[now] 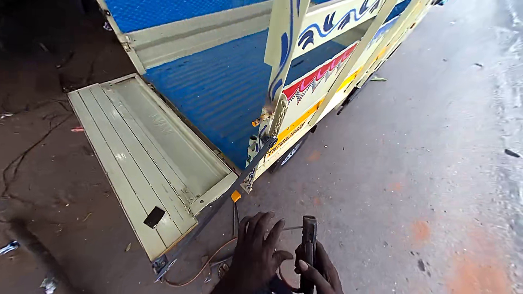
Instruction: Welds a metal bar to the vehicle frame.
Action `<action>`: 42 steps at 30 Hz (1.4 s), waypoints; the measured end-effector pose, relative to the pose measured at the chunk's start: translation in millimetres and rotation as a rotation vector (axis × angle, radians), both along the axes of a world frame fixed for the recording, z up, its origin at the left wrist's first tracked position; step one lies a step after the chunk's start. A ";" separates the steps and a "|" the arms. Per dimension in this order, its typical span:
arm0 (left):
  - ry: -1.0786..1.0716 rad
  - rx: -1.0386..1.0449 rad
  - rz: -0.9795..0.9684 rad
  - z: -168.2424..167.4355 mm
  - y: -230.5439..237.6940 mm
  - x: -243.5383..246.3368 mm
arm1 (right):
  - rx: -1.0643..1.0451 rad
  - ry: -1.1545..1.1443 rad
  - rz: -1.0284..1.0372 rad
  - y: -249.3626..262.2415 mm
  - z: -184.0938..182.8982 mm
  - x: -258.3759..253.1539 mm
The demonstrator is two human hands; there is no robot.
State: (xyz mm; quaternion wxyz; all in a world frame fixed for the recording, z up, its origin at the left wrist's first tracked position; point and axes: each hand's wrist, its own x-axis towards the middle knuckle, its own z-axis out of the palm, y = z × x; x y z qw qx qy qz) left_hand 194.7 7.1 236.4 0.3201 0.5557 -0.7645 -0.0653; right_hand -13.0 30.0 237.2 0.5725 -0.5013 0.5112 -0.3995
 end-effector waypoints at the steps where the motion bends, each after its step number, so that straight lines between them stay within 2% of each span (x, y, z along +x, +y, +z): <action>1: 0.006 0.017 -0.027 -2.2 -2.5 2.8 | -0.005 -0.008 0.025 1.5 -1.2 2.7; 6: 0.139 0.095 -0.102 -4.0 -9.0 5.5 | 0.007 0.116 0.108 1.5 6.9 20.1; 14: -0.006 0.013 -0.126 -2.9 -22.0 17.0 | -0.105 0.388 0.031 -5.5 -5.8 18.0; 21: -0.070 -0.024 -0.173 -0.9 -35.0 27.2 | -0.064 0.389 0.045 -10.0 -7.9 14.6; 25: -0.093 -0.031 -0.213 3.2 -40.0 27.0 | -0.066 0.314 0.010 -10.2 -11.4 16.5; 28: -0.039 -0.142 -0.130 14.0 -35.7 32.6 | -0.047 0.274 -0.122 -10.5 -11.7 12.4; 30: 0.092 -0.282 0.037 18.4 -30.0 48.9 | -0.040 0.262 -0.218 -12.3 -10.1 3.9; 32: 0.187 -0.292 0.248 11.7 -30.7 73.5 | -0.067 0.247 -0.314 -15.5 -9.1 -6.2; 36: 0.167 0.051 0.472 -53.3 -47.1 118.9 | -0.127 0.119 -0.467 -26.9 -1.4 -12.5; 38: 0.139 0.250 0.460 -81.1 -52.3 132.5 | -0.189 0.080 -0.507 -32.6 3.2 -10.7; 42: 0.118 0.578 0.342 -99.8 -61.0 140.9 | -0.277 0.061 -0.550 -40.2 12.4 -3.0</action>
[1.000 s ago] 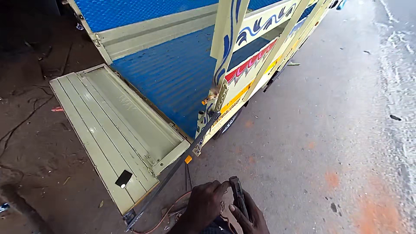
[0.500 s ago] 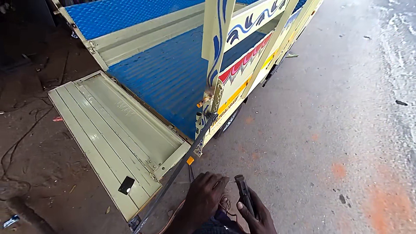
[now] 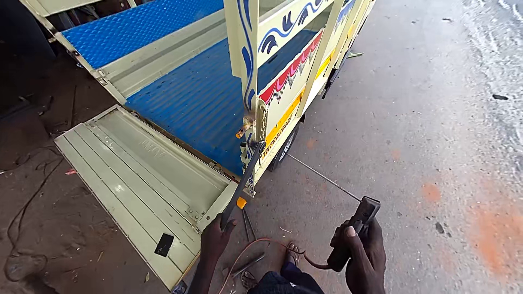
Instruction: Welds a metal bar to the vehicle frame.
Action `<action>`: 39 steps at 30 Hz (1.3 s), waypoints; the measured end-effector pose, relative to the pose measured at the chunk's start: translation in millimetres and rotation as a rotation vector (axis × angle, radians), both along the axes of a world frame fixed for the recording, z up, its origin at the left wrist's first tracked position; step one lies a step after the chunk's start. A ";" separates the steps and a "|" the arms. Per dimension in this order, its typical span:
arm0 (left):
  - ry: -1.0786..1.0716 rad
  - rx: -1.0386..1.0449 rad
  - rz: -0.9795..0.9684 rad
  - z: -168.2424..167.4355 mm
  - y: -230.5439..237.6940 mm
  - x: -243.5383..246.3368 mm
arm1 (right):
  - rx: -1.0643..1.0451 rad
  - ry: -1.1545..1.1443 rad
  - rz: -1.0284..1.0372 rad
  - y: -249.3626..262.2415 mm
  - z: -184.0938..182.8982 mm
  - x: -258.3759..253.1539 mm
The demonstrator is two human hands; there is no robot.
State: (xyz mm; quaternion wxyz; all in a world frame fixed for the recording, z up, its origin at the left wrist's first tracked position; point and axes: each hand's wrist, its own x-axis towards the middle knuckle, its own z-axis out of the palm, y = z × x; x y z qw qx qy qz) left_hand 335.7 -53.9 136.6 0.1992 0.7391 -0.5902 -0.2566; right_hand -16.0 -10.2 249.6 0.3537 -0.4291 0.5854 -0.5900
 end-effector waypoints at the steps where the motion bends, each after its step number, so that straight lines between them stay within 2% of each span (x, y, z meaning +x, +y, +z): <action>1: 0.022 0.007 -0.015 -4.2 -1.5 0.1 | -0.005 -0.005 -0.004 -1.8 1.8 1.0; 6: 0.083 -0.049 -0.044 -18.6 -5.9 2.5 | -0.021 -0.006 -0.005 -9.4 9.3 8.1; 39: 0.055 -0.095 -0.090 -19.6 -7.4 2.8 | -0.009 0.098 0.035 -25.7 15.1 26.6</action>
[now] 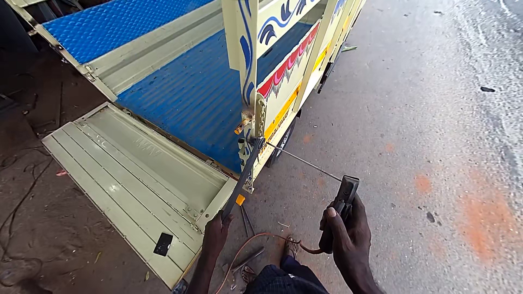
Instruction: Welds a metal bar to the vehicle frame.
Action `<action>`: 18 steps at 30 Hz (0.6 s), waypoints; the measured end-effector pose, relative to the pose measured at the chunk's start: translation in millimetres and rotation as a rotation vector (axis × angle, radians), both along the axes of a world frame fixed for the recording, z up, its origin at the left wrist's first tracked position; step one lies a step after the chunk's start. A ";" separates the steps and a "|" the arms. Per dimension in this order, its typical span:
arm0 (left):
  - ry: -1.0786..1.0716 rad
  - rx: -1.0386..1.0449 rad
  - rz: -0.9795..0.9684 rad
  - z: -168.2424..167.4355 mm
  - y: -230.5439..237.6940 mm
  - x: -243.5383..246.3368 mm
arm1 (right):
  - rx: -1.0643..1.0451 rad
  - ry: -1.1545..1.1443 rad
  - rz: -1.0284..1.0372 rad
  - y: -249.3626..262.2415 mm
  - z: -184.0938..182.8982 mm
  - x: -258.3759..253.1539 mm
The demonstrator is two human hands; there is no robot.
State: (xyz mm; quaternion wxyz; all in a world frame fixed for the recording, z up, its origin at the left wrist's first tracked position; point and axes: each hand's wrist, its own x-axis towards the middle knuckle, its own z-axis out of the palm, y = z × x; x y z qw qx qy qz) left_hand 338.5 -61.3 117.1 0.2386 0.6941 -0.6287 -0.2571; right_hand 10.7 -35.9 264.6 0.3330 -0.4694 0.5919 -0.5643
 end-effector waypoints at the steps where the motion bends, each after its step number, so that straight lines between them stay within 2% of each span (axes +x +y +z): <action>1: 0.000 0.007 0.002 0.5 0.1 -0.2 | 0.002 -0.002 0.002 -0.2 0.3 0.6; 14: -0.012 -0.012 0.012 0.1 0.4 -1.2 | 0.001 -0.007 -0.004 -1.1 -0.5 3.0; 18: -0.009 0.063 0.035 10.7 0.1 -4.6 | 0.013 -0.016 -0.025 0.8 -0.4 3.3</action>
